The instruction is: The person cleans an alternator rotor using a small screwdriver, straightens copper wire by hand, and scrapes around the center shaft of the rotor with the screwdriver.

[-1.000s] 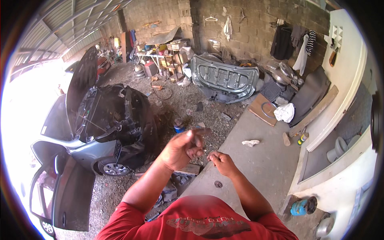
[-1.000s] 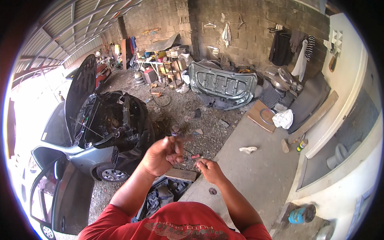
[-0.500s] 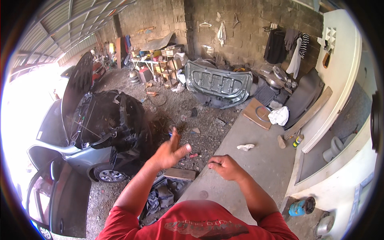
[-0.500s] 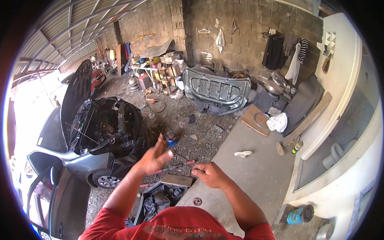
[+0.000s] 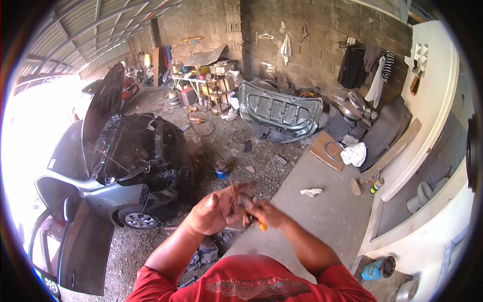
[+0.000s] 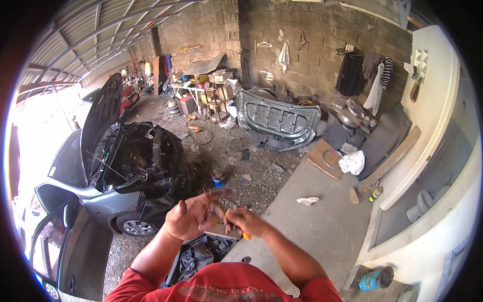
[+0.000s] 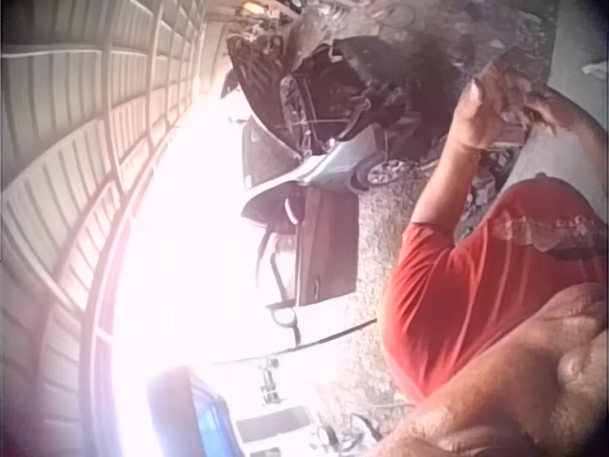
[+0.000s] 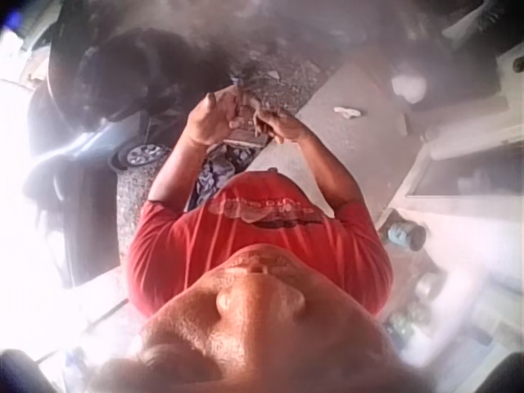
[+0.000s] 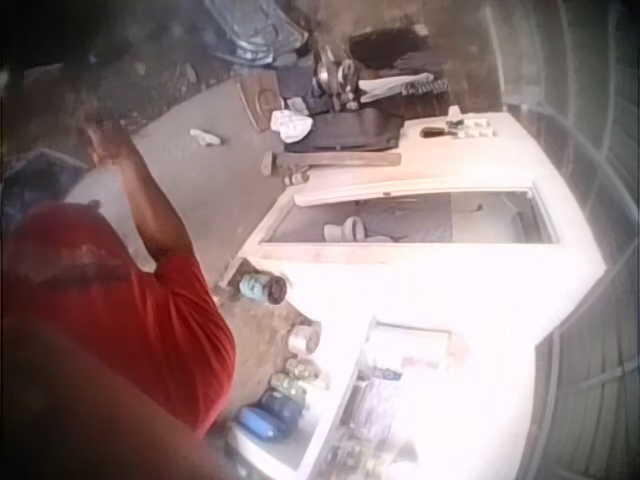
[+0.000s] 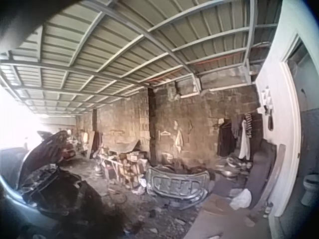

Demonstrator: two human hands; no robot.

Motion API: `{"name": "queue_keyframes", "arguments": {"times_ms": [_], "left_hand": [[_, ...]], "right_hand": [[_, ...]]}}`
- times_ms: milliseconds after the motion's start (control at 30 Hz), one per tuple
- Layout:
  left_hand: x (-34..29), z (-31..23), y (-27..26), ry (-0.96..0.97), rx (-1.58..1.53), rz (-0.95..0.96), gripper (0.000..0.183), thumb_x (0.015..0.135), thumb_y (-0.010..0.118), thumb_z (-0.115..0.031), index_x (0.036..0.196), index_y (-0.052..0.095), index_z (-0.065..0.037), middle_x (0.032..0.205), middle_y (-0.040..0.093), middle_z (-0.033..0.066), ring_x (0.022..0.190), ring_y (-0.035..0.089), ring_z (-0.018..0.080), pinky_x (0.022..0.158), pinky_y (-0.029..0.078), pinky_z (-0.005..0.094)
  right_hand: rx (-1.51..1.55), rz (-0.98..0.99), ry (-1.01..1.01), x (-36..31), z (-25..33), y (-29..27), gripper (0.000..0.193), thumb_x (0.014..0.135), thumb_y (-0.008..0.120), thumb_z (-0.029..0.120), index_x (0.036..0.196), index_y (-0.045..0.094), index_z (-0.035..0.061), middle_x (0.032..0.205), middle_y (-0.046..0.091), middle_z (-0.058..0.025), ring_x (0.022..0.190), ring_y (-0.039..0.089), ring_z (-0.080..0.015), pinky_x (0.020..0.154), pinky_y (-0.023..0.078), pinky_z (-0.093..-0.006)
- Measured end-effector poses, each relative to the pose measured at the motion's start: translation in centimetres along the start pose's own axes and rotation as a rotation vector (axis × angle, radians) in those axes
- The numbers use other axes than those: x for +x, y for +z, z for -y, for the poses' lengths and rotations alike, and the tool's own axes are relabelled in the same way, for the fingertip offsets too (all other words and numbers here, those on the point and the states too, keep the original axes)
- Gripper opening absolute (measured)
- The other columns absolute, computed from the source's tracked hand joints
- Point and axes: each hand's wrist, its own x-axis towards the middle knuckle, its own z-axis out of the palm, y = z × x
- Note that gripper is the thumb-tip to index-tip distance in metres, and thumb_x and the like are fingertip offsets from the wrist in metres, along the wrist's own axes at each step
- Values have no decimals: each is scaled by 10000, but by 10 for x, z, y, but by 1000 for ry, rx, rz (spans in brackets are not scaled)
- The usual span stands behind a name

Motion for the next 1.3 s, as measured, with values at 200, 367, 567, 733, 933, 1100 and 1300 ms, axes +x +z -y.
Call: {"name": "queue_keyframes", "arguments": {"times_ms": [200,367,567,733,933,1100,1300], "left_hand": [[1,-22,-59,298,285,-419,1096,944,587,-721,1641,204,33,1522,515,197,958,649,193,761,451,294],[-6,-1,-96,2,1274,-649,1027,1057,545,-543,1650,-56,42,1702,210,289,1472,447,352,1198,348,394],[-29,14,-37,-458,587,-29,1110,969,434,-817,1619,284,70,1072,641,72,657,455,89,664,397,254],[-10,-23,3,18,58,65,1369,761,543,-964,1604,283,84,970,622,41,587,389,44,573,317,230],[18,-58,-30,356,693,-415,1246,899,633,-754,1663,43,34,1197,603,174,963,645,239,933,507,375],[3,-35,-43,-309,1606,-466,1348,936,605,-732,1505,-90,273,1562,237,504,1507,338,495,1231,336,413],[-5,-7,2,-179,794,225,1036,942,508,-799,1405,456,125,1121,558,210,1022,485,278,1027,400,415]], "right_hand": [[-194,-12,155,-13,-47,36,320,1113,524,350,1070,712,94,805,680,11,698,548,-60,646,456,-262],[-689,-37,-155,-22,49,18,285,1063,603,302,985,682,39,820,670,-193,707,641,-344,718,514,-425],[-771,-180,-212,-17,149,-39,258,1043,655,246,973,694,1,765,661,-57,723,564,-135,722,499,-346],[-174,11,-118,3,102,-38,255,1096,595,309,1001,717,106,774,645,38,698,560,-33,569,421,-217],[-397,0,218,-3,2,19,348,1098,566,374,980,703,76,771,634,19,710,582,-84,642,483,-289],[-742,-94,-124,-26,86,-26,375,1064,606,341,890,657,12,746,634,-140,663,515,-214,688,475,-406],[-886,-138,-159,-15,170,-68,353,1050,651,319,854,654,25,674,567,-13,651,517,-111,621,452,-318]]}}
